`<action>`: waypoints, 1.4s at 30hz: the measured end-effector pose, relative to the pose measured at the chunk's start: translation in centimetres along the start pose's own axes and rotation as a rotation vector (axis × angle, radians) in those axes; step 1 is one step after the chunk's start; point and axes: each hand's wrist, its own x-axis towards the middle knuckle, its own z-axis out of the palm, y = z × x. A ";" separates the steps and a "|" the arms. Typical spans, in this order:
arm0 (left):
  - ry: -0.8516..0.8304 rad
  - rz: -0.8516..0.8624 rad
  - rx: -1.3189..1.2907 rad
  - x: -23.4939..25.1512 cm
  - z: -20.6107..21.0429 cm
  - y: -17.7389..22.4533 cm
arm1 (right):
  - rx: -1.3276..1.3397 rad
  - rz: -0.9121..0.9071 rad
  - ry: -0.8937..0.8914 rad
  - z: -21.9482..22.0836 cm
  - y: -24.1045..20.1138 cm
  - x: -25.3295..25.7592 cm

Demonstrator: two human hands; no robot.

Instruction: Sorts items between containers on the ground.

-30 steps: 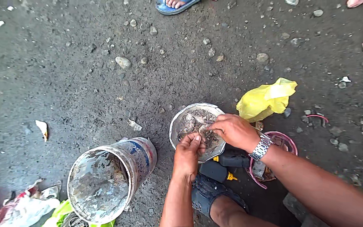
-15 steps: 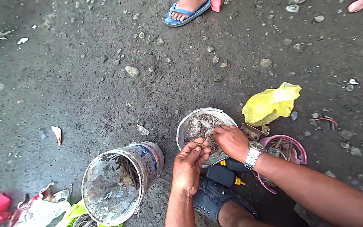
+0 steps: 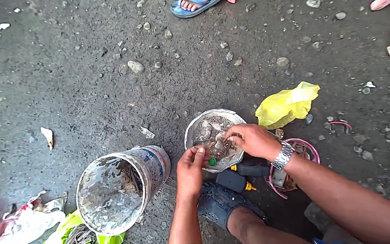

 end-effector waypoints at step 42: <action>0.034 0.285 -0.343 -10.2 -9.3 5.8 | 0.684 0.116 -0.126 0.3 -2.8 0.0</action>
